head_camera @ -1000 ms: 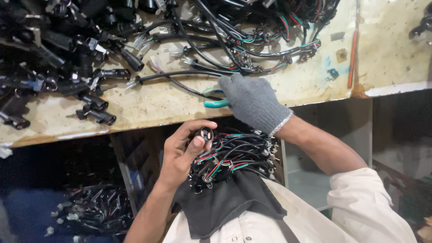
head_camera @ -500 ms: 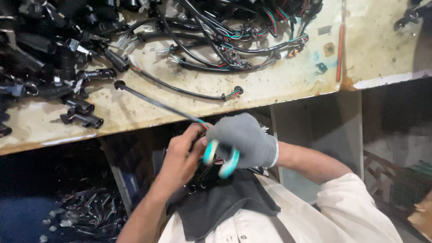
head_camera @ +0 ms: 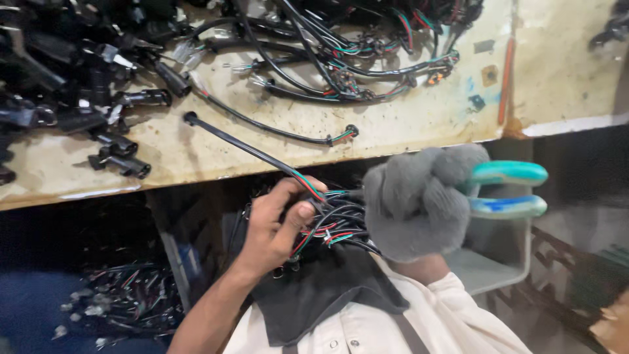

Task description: The person repeatedly picks up wire harnesses from a pile on a workbench, uses pliers to cut the ends, and drops the trimmed pieces into a bin below. The process is continuous and repetitive throughout the clip.

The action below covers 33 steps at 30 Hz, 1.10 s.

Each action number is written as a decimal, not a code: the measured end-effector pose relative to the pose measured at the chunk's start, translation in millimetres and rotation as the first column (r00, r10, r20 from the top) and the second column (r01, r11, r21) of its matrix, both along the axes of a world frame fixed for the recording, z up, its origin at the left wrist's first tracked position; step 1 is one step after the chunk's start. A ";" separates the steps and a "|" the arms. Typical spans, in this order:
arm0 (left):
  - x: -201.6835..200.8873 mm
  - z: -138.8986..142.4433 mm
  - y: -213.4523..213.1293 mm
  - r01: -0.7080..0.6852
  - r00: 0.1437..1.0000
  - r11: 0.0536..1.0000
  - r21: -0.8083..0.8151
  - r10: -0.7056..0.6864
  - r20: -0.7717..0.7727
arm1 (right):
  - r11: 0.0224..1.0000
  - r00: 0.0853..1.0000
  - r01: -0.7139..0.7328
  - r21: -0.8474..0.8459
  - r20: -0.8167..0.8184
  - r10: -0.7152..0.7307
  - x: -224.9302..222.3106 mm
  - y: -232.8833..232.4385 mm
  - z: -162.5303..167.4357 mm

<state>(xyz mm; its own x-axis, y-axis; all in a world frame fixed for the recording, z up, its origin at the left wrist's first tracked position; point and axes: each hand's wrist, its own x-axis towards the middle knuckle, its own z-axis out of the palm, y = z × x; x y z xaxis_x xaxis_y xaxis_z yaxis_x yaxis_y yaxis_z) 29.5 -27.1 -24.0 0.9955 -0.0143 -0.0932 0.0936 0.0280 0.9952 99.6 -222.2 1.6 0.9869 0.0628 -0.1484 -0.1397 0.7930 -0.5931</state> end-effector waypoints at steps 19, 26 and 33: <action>17.3 29.6 89.2 0.156 0.947 0.482 0.862 -0.322 0.009 | -0.359 0.682 0.360 -0.861 -0.019 0.731 59.0 5.0 -26.2; 73.3 -0.2 161.8 -0.365 0.918 0.268 0.892 -0.056 0.393 | -0.165 0.637 0.320 -0.933 0.083 0.767 74.9 -13.0 -47.9; 26.8 0.3 59.9 -0.064 0.996 0.982 -0.179 0.053 -0.070 | 0.482 0.728 -0.685 -0.546 -0.544 0.418 56.6 6.8 7.6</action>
